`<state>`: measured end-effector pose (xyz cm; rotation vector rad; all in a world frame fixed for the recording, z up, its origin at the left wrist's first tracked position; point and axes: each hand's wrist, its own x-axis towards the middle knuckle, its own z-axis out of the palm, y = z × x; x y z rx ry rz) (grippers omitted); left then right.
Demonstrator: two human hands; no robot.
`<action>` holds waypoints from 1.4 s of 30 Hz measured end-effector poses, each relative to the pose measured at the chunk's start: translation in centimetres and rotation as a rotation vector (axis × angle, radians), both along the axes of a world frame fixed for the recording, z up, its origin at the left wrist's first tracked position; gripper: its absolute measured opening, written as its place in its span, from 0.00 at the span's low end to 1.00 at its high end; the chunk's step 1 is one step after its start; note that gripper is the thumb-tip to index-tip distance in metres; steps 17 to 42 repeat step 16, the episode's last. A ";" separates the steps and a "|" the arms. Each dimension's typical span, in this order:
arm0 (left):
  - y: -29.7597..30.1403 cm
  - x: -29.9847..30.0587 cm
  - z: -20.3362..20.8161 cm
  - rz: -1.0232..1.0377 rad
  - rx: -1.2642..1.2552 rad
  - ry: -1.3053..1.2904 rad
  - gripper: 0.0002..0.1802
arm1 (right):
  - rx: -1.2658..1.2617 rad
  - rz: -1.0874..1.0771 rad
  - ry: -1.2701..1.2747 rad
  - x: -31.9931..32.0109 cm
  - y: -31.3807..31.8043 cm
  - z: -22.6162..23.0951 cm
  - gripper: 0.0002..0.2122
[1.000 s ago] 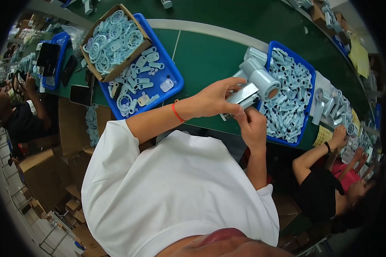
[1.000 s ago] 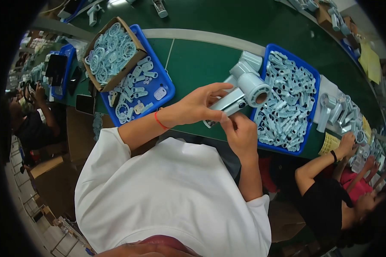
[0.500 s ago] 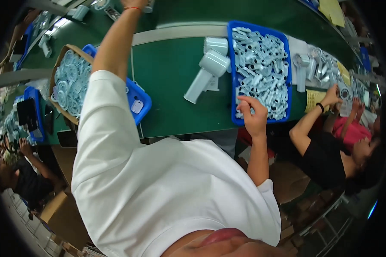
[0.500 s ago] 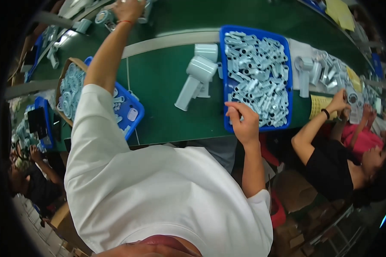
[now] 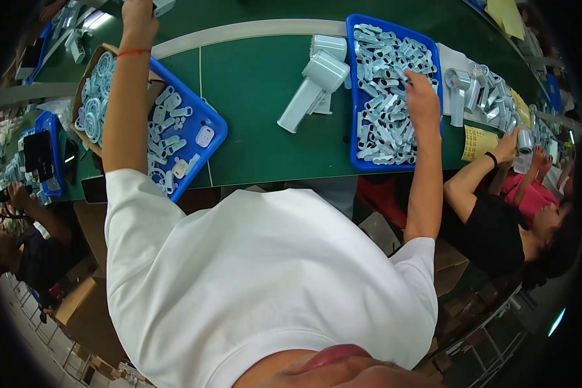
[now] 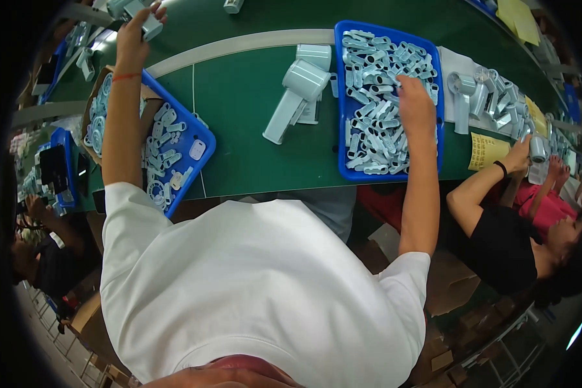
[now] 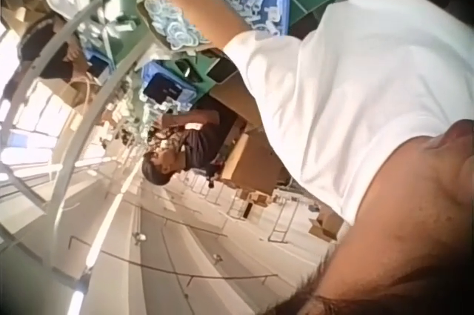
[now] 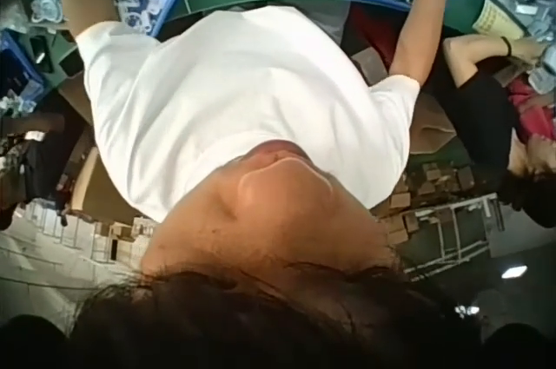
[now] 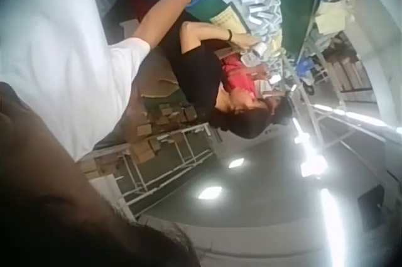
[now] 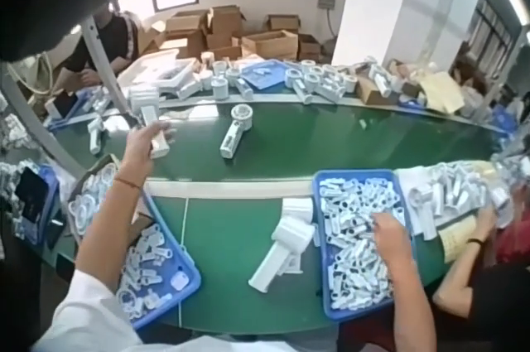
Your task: The person is assembling hair dryer components, specifically attaching rings and small parts to the main body on a factory line.
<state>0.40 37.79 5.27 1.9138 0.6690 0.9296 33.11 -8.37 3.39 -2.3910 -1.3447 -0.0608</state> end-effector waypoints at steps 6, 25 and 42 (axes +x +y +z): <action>-22.5 -4.1 7.5 -0.190 -0.685 -0.440 0.27 | 0.303 0.092 0.516 -7.0 -0.6 3.0 0.07; -37.2 -3.5 -0.1 -0.325 -1.122 -0.126 0.35 | 0.114 0.288 0.772 -19.2 -1.8 -2.4 0.19; -37.2 -3.5 -0.1 -0.325 -1.122 -0.126 0.35 | 0.114 0.288 0.772 -19.2 -1.8 -2.4 0.19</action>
